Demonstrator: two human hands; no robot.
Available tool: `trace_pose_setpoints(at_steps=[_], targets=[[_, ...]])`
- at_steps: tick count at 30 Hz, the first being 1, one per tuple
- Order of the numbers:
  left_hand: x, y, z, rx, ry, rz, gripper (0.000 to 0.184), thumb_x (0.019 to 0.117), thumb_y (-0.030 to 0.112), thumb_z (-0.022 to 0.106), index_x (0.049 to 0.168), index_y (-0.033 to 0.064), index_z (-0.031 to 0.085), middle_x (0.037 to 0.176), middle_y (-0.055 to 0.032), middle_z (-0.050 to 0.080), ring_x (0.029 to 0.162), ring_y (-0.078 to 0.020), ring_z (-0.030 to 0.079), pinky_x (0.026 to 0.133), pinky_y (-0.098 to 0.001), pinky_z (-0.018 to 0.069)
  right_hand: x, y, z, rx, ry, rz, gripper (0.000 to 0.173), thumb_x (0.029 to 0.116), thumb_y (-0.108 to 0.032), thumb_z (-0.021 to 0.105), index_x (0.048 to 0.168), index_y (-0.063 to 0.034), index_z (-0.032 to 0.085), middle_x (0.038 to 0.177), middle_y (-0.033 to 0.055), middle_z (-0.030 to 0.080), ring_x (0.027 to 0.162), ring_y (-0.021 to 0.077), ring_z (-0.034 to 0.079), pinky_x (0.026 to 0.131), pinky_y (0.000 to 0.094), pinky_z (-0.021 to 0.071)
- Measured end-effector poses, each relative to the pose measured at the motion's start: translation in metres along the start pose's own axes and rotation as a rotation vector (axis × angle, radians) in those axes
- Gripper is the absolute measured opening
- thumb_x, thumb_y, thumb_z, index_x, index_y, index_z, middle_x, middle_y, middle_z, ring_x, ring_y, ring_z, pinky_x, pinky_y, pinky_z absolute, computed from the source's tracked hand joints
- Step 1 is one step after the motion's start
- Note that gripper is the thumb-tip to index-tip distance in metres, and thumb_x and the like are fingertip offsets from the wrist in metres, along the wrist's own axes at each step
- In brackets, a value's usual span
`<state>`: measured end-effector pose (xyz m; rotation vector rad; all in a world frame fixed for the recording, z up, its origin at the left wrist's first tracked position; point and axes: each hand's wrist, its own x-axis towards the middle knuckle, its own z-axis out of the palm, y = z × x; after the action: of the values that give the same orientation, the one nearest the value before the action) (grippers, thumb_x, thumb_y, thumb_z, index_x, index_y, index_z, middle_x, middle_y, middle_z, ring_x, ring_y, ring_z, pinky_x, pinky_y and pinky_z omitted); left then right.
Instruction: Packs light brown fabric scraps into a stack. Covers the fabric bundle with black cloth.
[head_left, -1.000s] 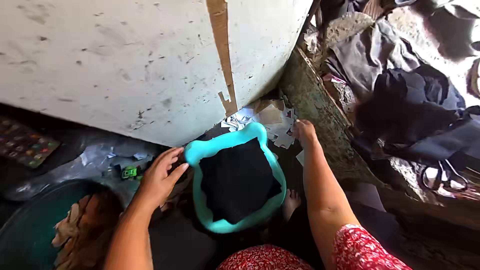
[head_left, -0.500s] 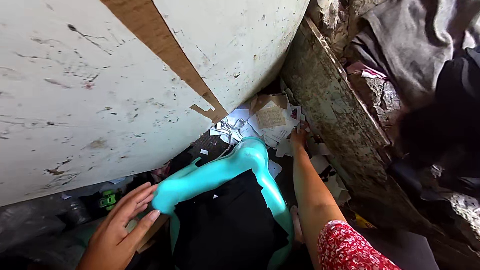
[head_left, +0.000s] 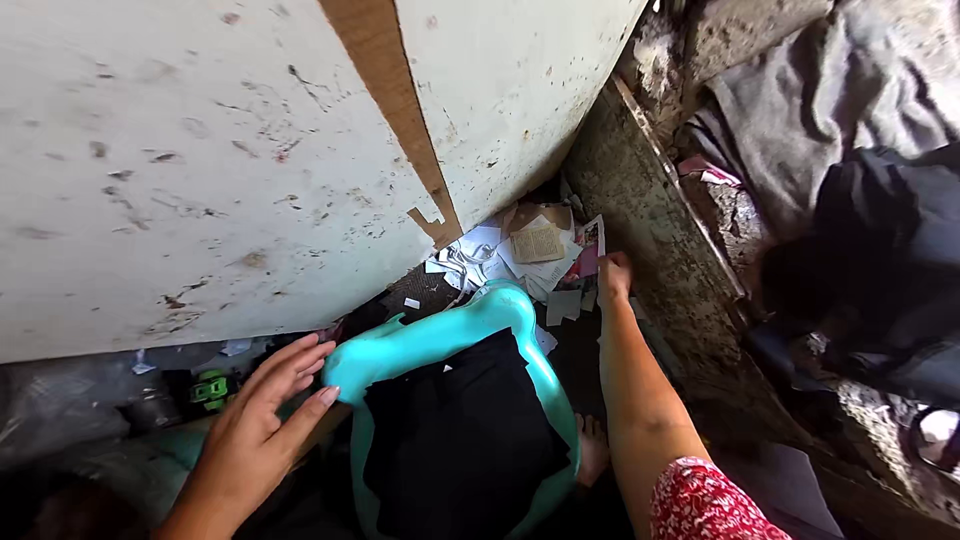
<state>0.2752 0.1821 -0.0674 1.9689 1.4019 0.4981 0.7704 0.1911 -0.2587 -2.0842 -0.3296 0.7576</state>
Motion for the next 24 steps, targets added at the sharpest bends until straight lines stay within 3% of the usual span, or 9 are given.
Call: trace_pose_setpoints(at_steps=[2, 4, 7, 9, 10, 13, 17, 20, 24], targets=[[-0.002, 0.007, 0.000, 0.005, 0.021, 0.022, 0.052, 0.0960, 0.046, 0.060, 0.134, 0.0111, 0.065, 0.147, -0.0114, 0.056, 0.122, -0.0170, 0.063, 0.097, -0.0333, 0.0566, -0.016, -0.023, -0.016, 0.203, 0.046, -0.065, 0.008, 0.0928, -0.007, 0.063, 0.095, 0.0008, 0.062, 0.086, 0.0140, 0.060, 0.080, 0.0231, 0.057, 0.072, 0.0451, 0.0487], [-0.005, 0.013, 0.001, 0.009, 0.036, 0.053, 0.051, 0.0960, 0.045, 0.060, 0.133, 0.0103, 0.065, 0.145, -0.0126, 0.057, 0.120, -0.0194, 0.065, 0.096, -0.0365, 0.0572, -0.032, -0.047, -0.031, 0.359, 0.030, -0.157, 0.017, 0.0895, -0.001, 0.059, 0.076, -0.0077, 0.050, 0.069, 0.0032, 0.050, 0.064, 0.0143, 0.049, 0.060, 0.0358, 0.0436], [-0.013, 0.020, 0.001, -0.010, 0.051, 0.081, 0.049, 0.0970, 0.039, 0.061, 0.134, 0.0074, 0.065, 0.145, -0.0156, 0.056, 0.119, -0.0236, 0.065, 0.098, -0.0409, 0.0567, -0.070, -0.088, -0.053, 0.490, -0.075, -0.310, 0.024, 0.0875, 0.000, 0.056, 0.071, -0.0146, 0.045, 0.065, -0.0029, 0.047, 0.058, 0.0092, 0.046, 0.056, 0.0296, 0.0432], [-0.019, 0.024, -0.001, -0.034, 0.060, 0.084, 0.046, 0.0984, 0.034, 0.063, 0.134, 0.0046, 0.065, 0.145, -0.0178, 0.056, 0.121, -0.0274, 0.064, 0.100, -0.0448, 0.0553, -0.113, -0.117, -0.066, 0.458, -0.196, -0.490, 0.016, 0.0896, -0.001, 0.057, 0.080, -0.0125, 0.052, 0.074, -0.0035, 0.058, 0.063, 0.0055, 0.055, 0.060, 0.0262, 0.0495], [-0.023, 0.026, -0.003, -0.053, 0.065, 0.080, 0.045, 0.0993, 0.031, 0.064, 0.134, 0.0032, 0.064, 0.145, -0.0187, 0.055, 0.121, -0.0290, 0.064, 0.100, -0.0467, 0.0546, -0.139, -0.128, -0.072, 0.380, -0.268, -0.607, 0.009, 0.0892, -0.001, 0.058, 0.087, -0.0095, 0.055, 0.087, -0.0008, 0.065, 0.074, 0.0055, 0.061, 0.067, 0.0271, 0.0534], [-0.036, 0.029, -0.008, -0.091, 0.079, 0.070, 0.040, 0.1004, 0.023, 0.066, 0.135, 0.0027, 0.063, 0.143, -0.0184, 0.057, 0.124, -0.0303, 0.061, 0.102, -0.0499, 0.0521, -0.221, -0.135, -0.079, 0.013, -0.422, -1.044, 0.019, 0.0892, -0.001, 0.061, 0.107, 0.0056, 0.064, 0.117, 0.0153, 0.070, 0.105, 0.0191, 0.069, 0.090, 0.0407, 0.0576], [-0.054, 0.026, -0.013, -0.074, 0.134, 0.108, 0.036, 0.1031, 0.025, 0.062, 0.132, 0.0035, 0.065, 0.140, -0.0173, 0.059, 0.130, -0.0292, 0.058, 0.109, -0.0517, 0.0467, -0.303, -0.082, -0.072, -0.382, -0.470, -1.590, 0.015, 0.0940, -0.008, 0.059, 0.090, -0.0047, 0.073, 0.122, 0.0121, 0.073, 0.123, 0.0317, 0.065, 0.107, 0.0534, 0.0490], [-0.066, 0.022, -0.015, -0.062, 0.145, 0.134, 0.036, 0.1041, 0.028, 0.060, 0.132, 0.0058, 0.065, 0.140, -0.0143, 0.060, 0.127, -0.0272, 0.060, 0.105, -0.0506, 0.0491, -0.327, -0.042, -0.072, -0.518, -0.500, -1.722, 0.018, 0.0983, -0.007, 0.053, 0.092, -0.0079, 0.070, 0.121, 0.0099, 0.074, 0.124, 0.0318, 0.065, 0.108, 0.0551, 0.0474], [-0.078, 0.024, -0.020, -0.065, 0.142, 0.118, 0.036, 0.1049, 0.028, 0.059, 0.131, 0.0050, 0.066, 0.140, -0.0151, 0.059, 0.126, -0.0288, 0.060, 0.103, -0.0500, 0.0496, -0.330, -0.020, -0.080, -0.591, -0.492, -1.741, 0.017, 0.0958, -0.005, 0.053, 0.090, -0.0071, 0.070, 0.118, 0.0115, 0.074, 0.121, 0.0330, 0.066, 0.106, 0.0554, 0.0484]])
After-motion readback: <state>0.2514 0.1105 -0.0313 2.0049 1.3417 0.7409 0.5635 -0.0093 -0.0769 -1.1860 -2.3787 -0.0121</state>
